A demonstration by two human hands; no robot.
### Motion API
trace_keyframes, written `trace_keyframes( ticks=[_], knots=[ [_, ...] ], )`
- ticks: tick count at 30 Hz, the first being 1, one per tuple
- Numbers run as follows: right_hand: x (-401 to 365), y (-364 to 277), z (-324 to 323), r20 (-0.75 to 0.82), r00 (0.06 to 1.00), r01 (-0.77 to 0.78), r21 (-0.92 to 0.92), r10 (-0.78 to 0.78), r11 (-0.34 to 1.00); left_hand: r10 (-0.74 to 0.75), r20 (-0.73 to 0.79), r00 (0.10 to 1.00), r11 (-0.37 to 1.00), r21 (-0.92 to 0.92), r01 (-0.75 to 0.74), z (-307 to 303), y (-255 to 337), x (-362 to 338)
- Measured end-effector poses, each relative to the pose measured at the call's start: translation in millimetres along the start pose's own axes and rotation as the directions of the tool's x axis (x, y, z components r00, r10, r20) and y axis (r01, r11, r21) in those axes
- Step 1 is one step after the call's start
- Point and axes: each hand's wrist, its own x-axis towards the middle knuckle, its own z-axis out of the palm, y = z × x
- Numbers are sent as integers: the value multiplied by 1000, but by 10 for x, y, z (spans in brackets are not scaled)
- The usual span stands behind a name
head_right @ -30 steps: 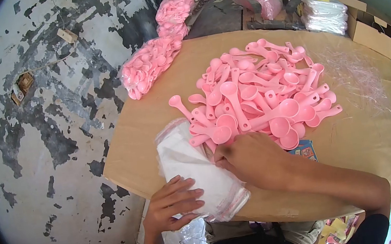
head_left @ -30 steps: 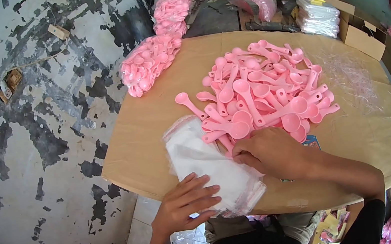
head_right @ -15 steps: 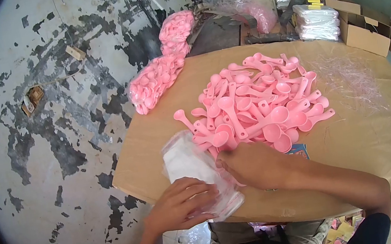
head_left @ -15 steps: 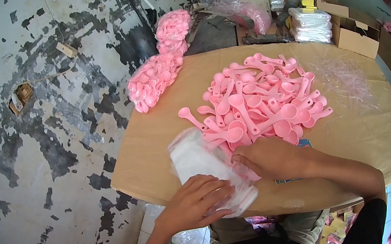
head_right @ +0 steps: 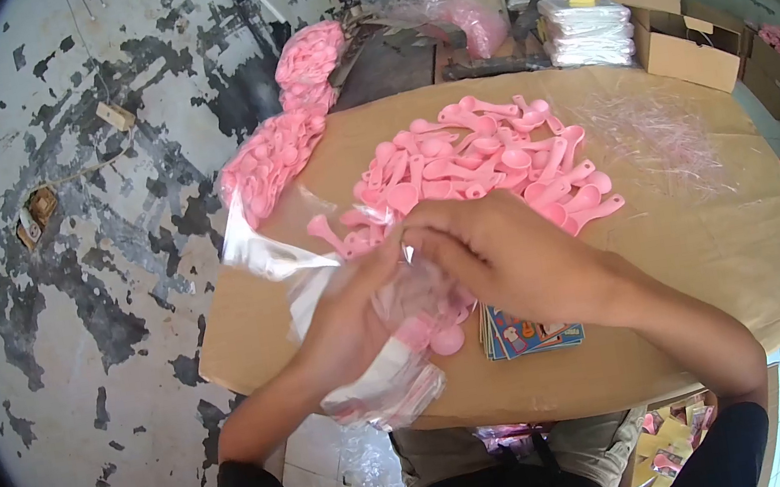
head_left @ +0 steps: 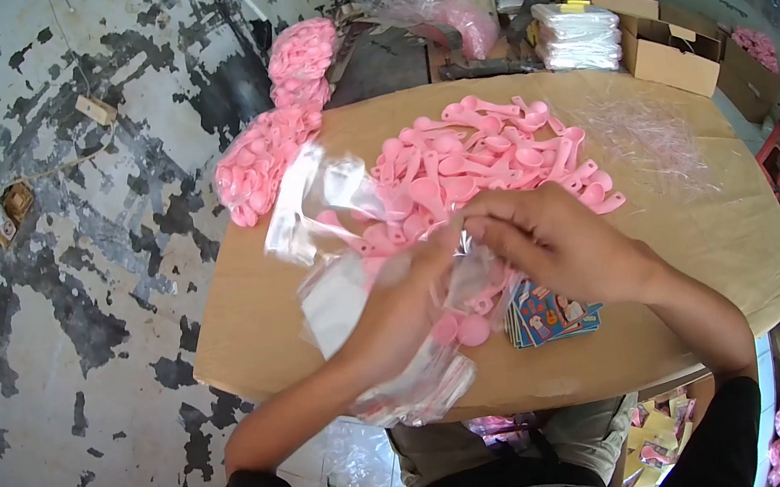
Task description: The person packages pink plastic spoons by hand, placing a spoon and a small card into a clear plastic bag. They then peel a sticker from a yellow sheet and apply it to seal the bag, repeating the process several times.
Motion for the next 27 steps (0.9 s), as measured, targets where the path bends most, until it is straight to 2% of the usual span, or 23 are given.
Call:
trace_keyframes(
  ticks=[1,2,5,6,8,9,10,13,15,18,21,24,27],
  knots=[
    [5,19,-57,-35,999,22,5,-22,1000,53,59,997,999,-6,-52,0,80,165],
    [-6,-77,-222,4,996,-91,-149,93,985,109,118,987,994,-13,-108,-3,143,290],
    [-124,122,-544,362,922,47,-459,139,887,160,178,971,986,-71,-149,-34,334,532],
    [-147,223,-562,443,879,46,-453,179,891,185,147,972,979,-115,-169,-108,307,597],
    [-168,441,-529,589,767,39,-438,254,898,204,34,978,979,-21,-203,-159,228,644],
    [-136,455,-517,582,764,35,-468,278,883,212,-21,977,977,33,-211,-202,195,663],
    [-105,450,-486,576,759,26,-493,303,870,149,-38,988,988,-40,-151,-279,168,662],
    [-61,430,-464,522,775,-54,-509,358,859,116,-108,987,988,-94,-126,-447,75,663],
    [-12,388,-490,470,781,-95,-563,412,821,160,-156,975,984,-58,-171,-414,30,693],
    [83,310,-601,452,735,-237,-526,505,817,185,-191,964,980,-34,-195,-427,12,731],
    [80,428,-680,486,720,-244,-491,495,836,215,-222,951,975,-3,-222,-482,22,728],
    [125,261,-611,221,764,-573,-197,606,795,215,-251,944,972,-34,-231,-466,64,717],
    [121,735,-529,76,964,-245,-110,254,963,196,-241,951,973,-74,-219,-476,11,742]
  ],
)
